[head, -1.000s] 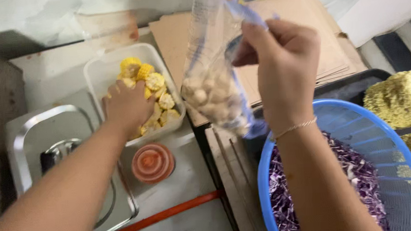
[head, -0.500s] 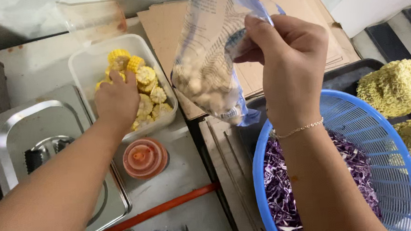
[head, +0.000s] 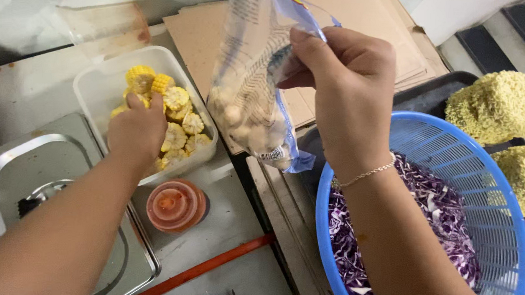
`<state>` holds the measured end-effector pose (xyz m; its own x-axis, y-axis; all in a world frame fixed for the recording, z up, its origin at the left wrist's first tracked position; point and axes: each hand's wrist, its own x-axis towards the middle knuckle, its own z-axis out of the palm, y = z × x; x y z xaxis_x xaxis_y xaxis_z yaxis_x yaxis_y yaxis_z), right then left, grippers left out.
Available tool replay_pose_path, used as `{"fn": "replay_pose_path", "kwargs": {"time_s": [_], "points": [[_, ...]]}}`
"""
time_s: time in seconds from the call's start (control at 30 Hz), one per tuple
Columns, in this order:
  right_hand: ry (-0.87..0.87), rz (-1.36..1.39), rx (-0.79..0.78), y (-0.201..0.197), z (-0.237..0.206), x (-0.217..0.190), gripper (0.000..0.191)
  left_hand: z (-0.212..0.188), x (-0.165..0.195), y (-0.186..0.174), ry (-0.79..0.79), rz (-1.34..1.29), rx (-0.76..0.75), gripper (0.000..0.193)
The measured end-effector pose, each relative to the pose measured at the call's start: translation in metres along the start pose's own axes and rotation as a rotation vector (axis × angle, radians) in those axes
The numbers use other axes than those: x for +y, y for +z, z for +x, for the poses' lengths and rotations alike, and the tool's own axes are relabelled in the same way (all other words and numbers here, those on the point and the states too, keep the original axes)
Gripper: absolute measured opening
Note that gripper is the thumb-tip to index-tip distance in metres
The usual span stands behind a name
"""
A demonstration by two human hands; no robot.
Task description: The person assembles individual hotpot bowls by placing sliced ham, enoki mushrooms, corn, and fish balls into black bowls on a gas stove. They then pour broth from a large pot into each bowl using a plastic jug.
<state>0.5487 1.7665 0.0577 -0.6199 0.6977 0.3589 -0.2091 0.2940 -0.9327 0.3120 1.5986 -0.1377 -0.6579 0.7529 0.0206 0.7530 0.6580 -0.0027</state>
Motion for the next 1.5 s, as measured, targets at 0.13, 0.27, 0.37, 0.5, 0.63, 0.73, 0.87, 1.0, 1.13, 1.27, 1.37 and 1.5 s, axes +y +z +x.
{"fn": "replay_pose_path", "kwargs": {"time_s": [0.13,0.27,0.37,0.5,0.63,0.73,0.87,1.0,1.13,1.27,1.37,1.5], "points": [[-0.040,-0.007,0.000,0.001,0.004,-0.009,0.021,0.007,-0.009,-0.020,-0.010,-0.091,-0.032,0.040],[-0.101,-0.031,0.029,0.010,0.006,-0.035,0.016,-0.001,-0.014,-0.076,-0.128,-0.301,0.099,0.044],[-0.238,0.078,-0.071,0.019,-0.003,-0.075,0.018,-0.044,-0.017,-0.133,-0.391,-1.097,0.115,0.034],[-0.282,0.139,-0.101,0.050,-0.025,-0.147,0.017,-0.149,-0.022,-0.207,-0.505,-1.817,0.218,0.035],[-0.356,0.070,-0.301,0.100,-0.074,-0.214,0.016,-0.286,-0.045,-0.251,-0.716,-1.958,0.349,0.038],[-0.464,-0.001,-0.520,0.159,-0.127,-0.241,0.018,-0.391,-0.070,-0.258,-0.911,-1.954,0.554,0.038],[-0.356,0.108,-0.742,0.260,-0.223,-0.256,0.022,-0.556,-0.115,-0.245,-1.093,-1.902,0.825,0.032],[-0.285,0.098,-0.911,0.363,-0.350,-0.284,0.024,-0.713,-0.151,-0.221,-1.237,-1.743,1.002,0.030],[-0.339,0.165,-1.136,0.488,-0.481,-0.312,0.024,-0.848,-0.191,-0.224,-1.219,-1.868,1.234,0.028],[-0.334,0.163,-1.357,0.585,-0.560,-0.331,0.024,-0.940,-0.248,-0.227,-1.331,-1.952,1.304,0.030],[-0.358,0.142,-1.447,0.681,-0.618,-0.339,0.024,-0.990,-0.321,-0.213,-1.300,-1.909,1.384,0.031],[-0.298,-0.122,-1.549,0.814,-0.695,-0.347,0.030,-1.057,-0.446,-0.202,-1.329,-1.842,1.420,0.032]]}}
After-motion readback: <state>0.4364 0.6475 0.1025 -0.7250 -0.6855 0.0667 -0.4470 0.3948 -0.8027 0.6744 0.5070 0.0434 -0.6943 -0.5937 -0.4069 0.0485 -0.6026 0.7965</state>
